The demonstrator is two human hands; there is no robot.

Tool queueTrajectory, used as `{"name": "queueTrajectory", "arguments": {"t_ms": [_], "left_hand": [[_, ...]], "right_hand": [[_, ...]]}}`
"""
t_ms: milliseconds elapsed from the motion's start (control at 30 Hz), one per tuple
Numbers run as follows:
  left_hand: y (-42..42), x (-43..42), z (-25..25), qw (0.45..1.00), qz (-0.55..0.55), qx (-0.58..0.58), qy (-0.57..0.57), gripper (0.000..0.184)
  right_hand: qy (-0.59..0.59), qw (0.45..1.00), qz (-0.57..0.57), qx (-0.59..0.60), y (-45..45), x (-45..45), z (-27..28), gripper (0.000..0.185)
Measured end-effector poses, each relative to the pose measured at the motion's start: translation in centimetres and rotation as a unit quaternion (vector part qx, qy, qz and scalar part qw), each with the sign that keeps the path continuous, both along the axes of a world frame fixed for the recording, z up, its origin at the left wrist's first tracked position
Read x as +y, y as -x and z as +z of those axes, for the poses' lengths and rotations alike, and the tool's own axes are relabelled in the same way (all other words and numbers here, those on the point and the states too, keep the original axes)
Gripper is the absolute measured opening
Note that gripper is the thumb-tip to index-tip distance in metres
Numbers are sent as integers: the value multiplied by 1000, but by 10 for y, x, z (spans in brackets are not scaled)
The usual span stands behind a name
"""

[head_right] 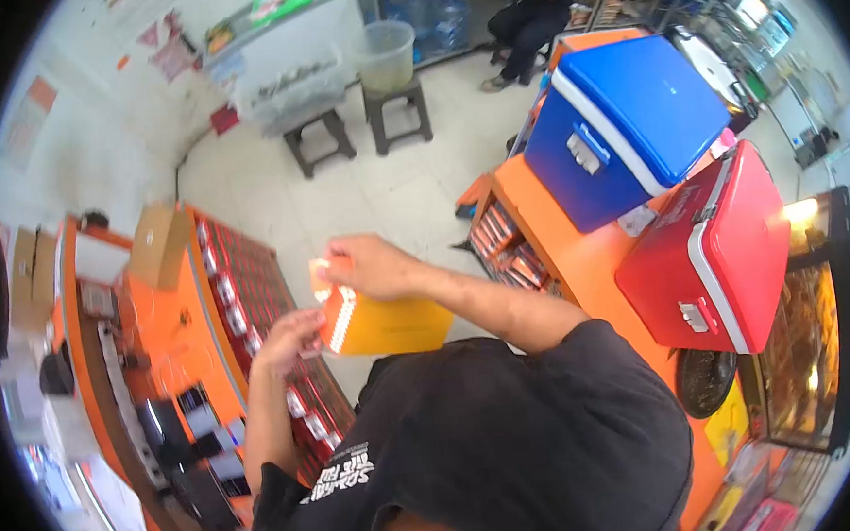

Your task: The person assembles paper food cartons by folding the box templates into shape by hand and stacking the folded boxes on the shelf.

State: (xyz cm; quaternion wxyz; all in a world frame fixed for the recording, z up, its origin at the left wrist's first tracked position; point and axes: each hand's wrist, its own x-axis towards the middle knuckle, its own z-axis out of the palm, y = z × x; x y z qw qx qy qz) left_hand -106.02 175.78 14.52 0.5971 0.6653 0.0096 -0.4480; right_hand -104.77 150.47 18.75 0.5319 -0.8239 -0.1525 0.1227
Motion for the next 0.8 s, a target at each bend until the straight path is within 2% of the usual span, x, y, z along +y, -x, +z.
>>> {"name": "queueTrajectory", "arguments": {"t_ms": [100,200,367,433,500,567,600,667,700,733,767,800], "left_hand": [[-50,7,2,996,-88,5,17,36],[-100,2,0,992,-115,36,40,40],[-167,1,3,984,-169,46,46,38],[-194,-1,21,982,-187,-8,18,35],[-227,5,24,958,-260,-117,4,36],[-251,17,26,930,-269,-245,-50,47],[-265,23,35,928,-258,-269,-23,47],[-308,24,38,865,-355,-347,-78,43],[-308,34,54,824,-318,-427,-191,40],[-308,32,86,762,-289,-495,-302,38],[-315,30,106,677,-262,-551,-411,36],[-306,34,108,660,-120,-628,-395,35]], "right_hand": [[106,991,-40,-65,-32,15,22,32],[150,987,-49,-17,-65,18,40,29],[171,984,-10,-47,-117,14,43,30],[169,983,37,-63,-152,18,46,31],[162,983,65,-56,-178,25,59,32],[122,986,102,44,-206,36,45,32],[128,983,126,43,-221,47,44,30],[114,979,163,42,-250,56,37,26],[89,980,169,47,-268,60,28,24],[88,974,200,52,-288,66,25,19],[48,981,185,30,-311,70,14,19],[7,986,164,4,-320,76,-6,18]]}}
